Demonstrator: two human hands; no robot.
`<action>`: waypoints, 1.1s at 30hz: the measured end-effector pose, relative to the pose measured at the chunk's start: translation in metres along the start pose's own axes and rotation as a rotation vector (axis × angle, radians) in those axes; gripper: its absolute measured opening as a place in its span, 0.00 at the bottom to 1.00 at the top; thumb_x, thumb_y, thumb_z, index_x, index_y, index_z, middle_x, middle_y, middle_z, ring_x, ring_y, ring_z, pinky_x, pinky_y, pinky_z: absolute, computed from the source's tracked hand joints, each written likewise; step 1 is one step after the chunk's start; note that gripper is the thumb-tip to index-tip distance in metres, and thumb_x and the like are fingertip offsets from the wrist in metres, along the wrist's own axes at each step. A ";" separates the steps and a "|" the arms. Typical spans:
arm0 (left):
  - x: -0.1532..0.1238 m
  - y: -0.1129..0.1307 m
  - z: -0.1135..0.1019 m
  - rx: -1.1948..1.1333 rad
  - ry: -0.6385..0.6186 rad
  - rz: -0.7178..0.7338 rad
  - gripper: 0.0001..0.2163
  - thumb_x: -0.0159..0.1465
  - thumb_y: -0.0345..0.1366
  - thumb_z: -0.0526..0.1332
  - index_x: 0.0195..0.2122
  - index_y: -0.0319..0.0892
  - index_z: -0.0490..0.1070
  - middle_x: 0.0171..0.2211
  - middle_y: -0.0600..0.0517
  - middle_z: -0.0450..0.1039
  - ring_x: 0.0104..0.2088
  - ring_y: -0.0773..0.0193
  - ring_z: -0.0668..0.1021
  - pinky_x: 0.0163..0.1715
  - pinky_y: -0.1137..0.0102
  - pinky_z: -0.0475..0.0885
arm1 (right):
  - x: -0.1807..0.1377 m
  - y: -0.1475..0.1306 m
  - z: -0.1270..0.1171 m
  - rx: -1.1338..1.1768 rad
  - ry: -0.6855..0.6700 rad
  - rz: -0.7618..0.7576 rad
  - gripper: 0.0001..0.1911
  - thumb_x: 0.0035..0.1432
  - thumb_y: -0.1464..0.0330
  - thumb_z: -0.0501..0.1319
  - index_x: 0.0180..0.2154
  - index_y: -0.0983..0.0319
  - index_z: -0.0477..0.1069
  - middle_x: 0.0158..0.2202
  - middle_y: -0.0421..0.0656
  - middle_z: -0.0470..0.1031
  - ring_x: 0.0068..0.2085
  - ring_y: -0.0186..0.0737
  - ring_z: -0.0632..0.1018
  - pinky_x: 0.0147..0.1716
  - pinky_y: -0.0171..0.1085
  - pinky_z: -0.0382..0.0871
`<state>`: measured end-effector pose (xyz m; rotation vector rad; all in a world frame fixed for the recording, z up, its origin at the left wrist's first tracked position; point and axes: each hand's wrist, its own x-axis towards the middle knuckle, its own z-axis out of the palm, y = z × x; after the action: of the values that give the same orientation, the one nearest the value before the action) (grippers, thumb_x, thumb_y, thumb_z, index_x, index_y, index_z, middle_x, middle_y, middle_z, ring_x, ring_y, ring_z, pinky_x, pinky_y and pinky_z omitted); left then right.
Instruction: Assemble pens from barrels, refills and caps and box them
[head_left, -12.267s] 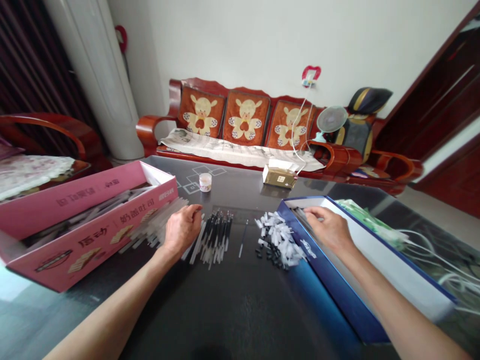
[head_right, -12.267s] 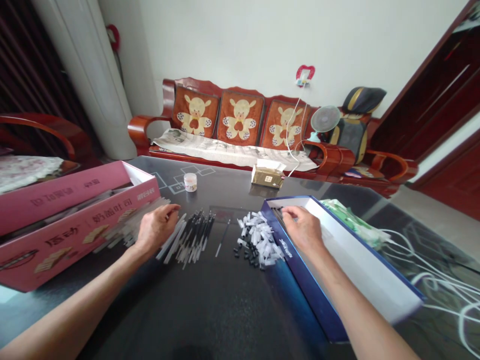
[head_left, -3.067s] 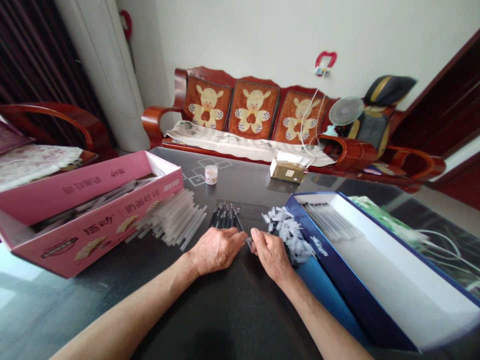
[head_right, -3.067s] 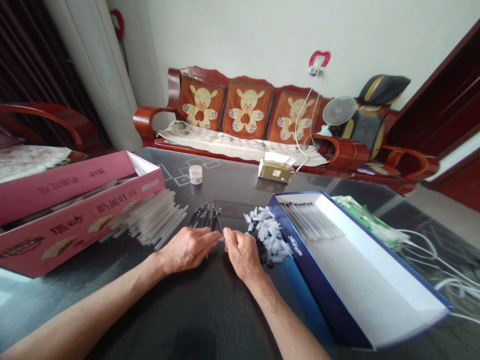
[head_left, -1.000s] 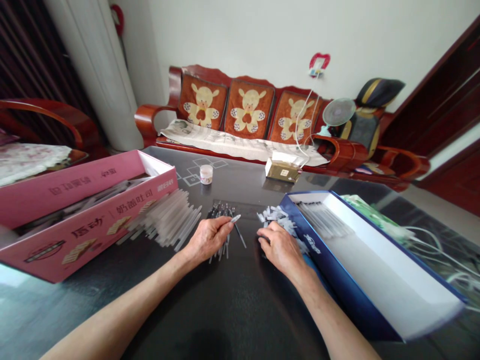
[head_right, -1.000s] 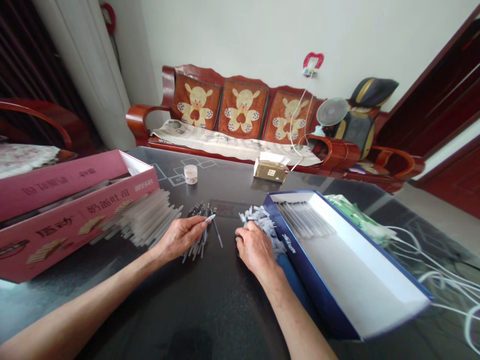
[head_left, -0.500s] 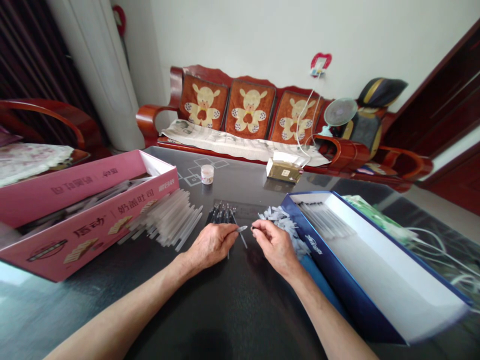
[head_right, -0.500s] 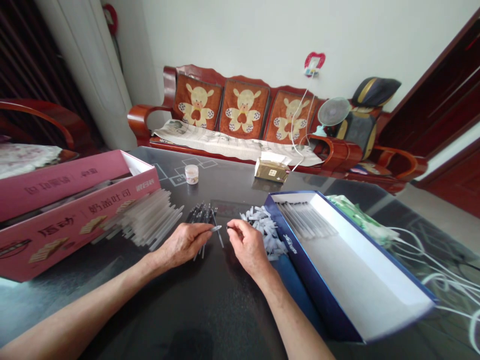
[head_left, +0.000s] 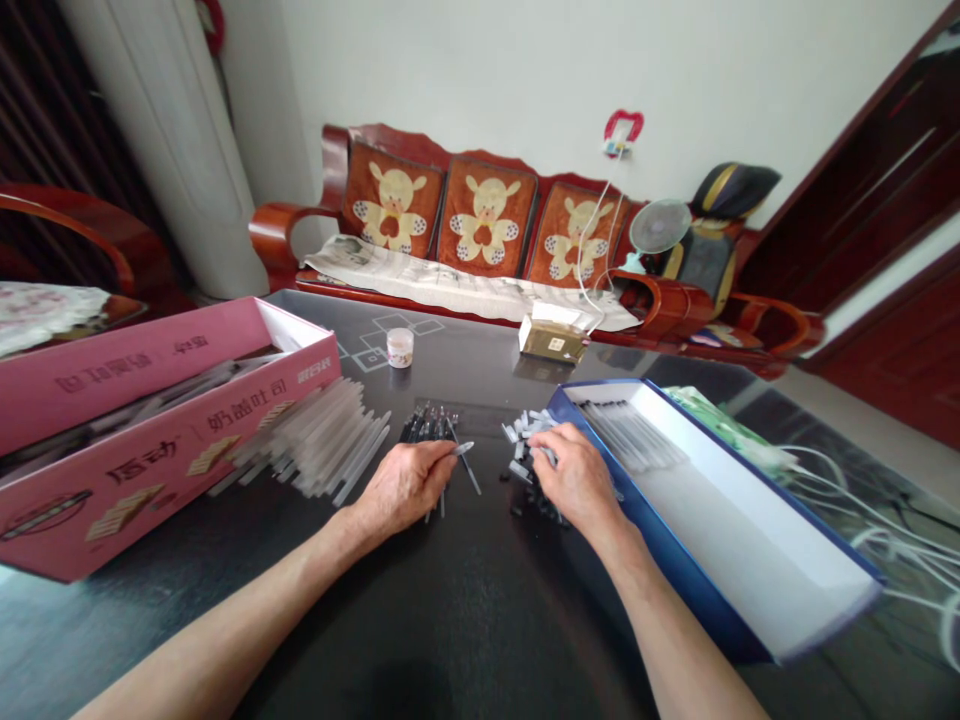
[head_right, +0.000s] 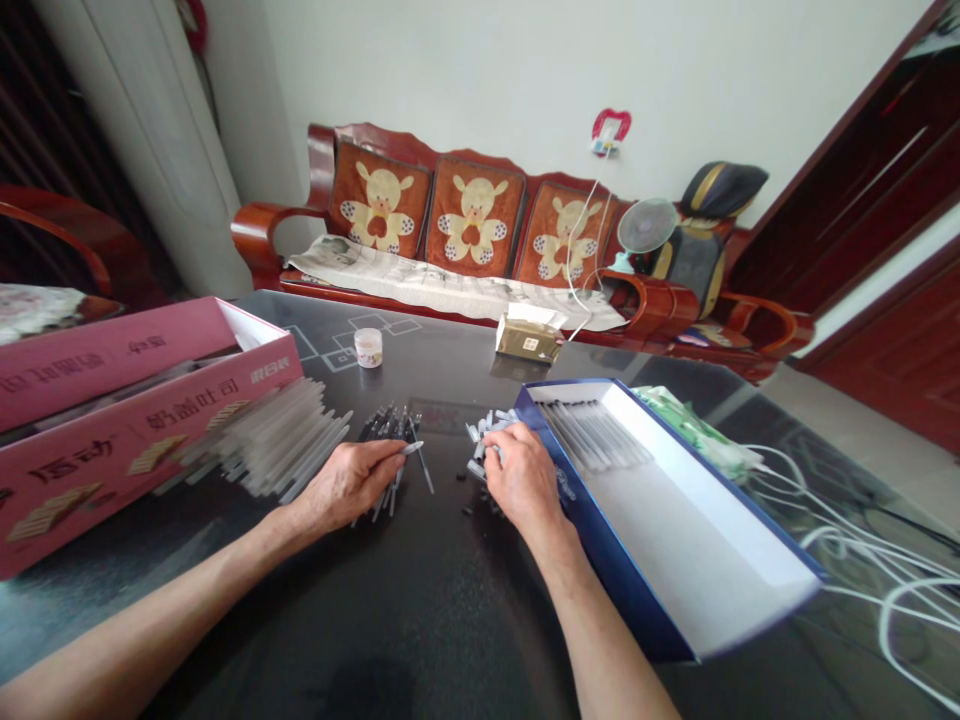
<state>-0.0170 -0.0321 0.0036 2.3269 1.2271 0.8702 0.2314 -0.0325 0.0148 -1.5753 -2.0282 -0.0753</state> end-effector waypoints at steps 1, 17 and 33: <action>0.000 -0.001 0.000 0.005 0.004 -0.001 0.14 0.67 0.38 0.49 0.43 0.42 0.74 0.32 0.50 0.78 0.33 0.65 0.78 0.33 0.75 0.67 | 0.001 0.007 -0.003 -0.011 0.034 0.034 0.11 0.56 0.72 0.55 0.35 0.60 0.76 0.35 0.45 0.74 0.37 0.40 0.75 0.40 0.37 0.67; -0.001 -0.004 0.002 -0.005 0.020 -0.008 0.13 0.67 0.36 0.49 0.42 0.42 0.73 0.32 0.51 0.77 0.32 0.65 0.78 0.32 0.75 0.66 | 0.058 -0.016 0.024 -0.445 -0.258 0.021 0.11 0.57 0.63 0.58 0.33 0.61 0.78 0.39 0.51 0.73 0.43 0.48 0.72 0.41 0.43 0.61; -0.001 -0.007 0.003 -0.014 0.054 -0.008 0.13 0.67 0.36 0.50 0.41 0.42 0.74 0.31 0.51 0.77 0.32 0.65 0.78 0.32 0.75 0.66 | 0.024 -0.031 0.028 0.476 -0.087 0.150 0.09 0.60 0.65 0.53 0.41 0.61 0.68 0.33 0.42 0.74 0.35 0.38 0.76 0.36 0.35 0.68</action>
<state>-0.0199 -0.0291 -0.0028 2.3001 1.2467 0.9417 0.1890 -0.0105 0.0112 -1.4298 -1.8080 0.5040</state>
